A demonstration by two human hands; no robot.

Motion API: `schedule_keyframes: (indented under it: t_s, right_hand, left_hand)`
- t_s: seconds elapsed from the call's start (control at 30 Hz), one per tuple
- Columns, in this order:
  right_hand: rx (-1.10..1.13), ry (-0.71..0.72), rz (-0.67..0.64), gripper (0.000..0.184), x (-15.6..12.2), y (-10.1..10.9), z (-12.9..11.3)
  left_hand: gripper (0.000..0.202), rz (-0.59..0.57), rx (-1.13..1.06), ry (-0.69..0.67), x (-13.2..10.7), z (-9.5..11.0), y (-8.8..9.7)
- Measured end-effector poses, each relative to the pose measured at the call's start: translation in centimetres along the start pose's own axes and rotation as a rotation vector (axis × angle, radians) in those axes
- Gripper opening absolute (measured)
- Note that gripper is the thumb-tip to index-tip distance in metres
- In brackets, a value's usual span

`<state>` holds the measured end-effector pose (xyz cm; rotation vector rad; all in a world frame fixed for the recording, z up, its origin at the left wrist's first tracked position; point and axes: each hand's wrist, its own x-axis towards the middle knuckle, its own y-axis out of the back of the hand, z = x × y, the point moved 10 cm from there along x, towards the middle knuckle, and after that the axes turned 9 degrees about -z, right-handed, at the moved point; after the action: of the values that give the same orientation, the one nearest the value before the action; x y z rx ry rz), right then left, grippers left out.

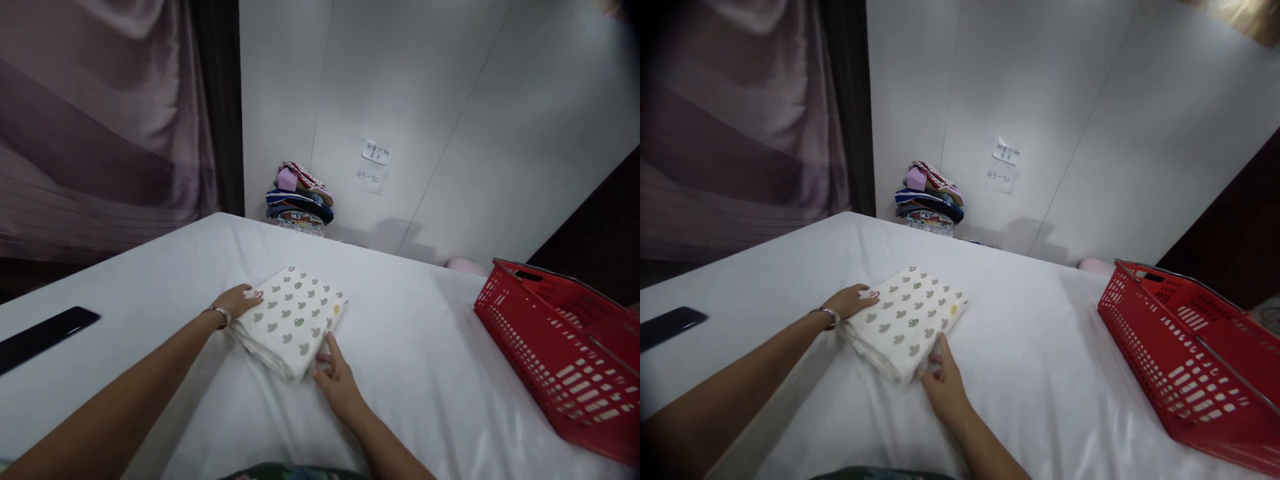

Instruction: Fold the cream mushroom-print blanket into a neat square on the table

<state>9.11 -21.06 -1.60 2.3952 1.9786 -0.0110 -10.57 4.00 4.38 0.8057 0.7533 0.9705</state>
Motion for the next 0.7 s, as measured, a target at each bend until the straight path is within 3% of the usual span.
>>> schedule_keyframes:
  t_s: [0.1, 0.2, 0.27, 0.37, 0.43, 0.53, 0.7]
  right_hand:
    - [0.015, 0.017, 0.01, 0.072, -0.3, -0.1, 0.5]
    - [0.089, 0.069, -0.001, 0.061, 0.1, 0.1, 0.2]
    - [0.122, 0.068, -0.005, 0.058, 0.4, 0.2, 0.3]
    - [0.133, 0.039, 0.027, 0.058, 0.5, 0.9, 0.7]
    - [0.124, 0.02, 0.05, 0.057, 0.6, 2.0, 0.7]
    - [0.075, 0.008, 0.077, 0.055, 1.2, 4.6, 0.1]
    - [-0.138, -0.019, 0.147, 0.055, 4.3, 10.0, -1.9]
  left_hand:
    - [0.06, -0.099, 0.101, 0.027, 0.3, -1.0, -0.2]
    - [0.057, 0.025, 0.219, -0.021, -1.2, 0.8, 0.6]
    - [0.052, 0.141, 0.254, -0.151, -3.3, 3.7, 0.5]
    - [0.05, 0.187, 0.23, -0.431, -7.4, 8.5, -2.0]
    - [0.051, 0.106, 0.263, -0.581, -9.9, 10.8, -5.2]
    - [0.05, 0.017, 0.315, -0.658, -12.1, 11.7, -8.5]
    - [0.047, -0.011, 0.297, -0.675, -13.0, 11.6, -9.0]
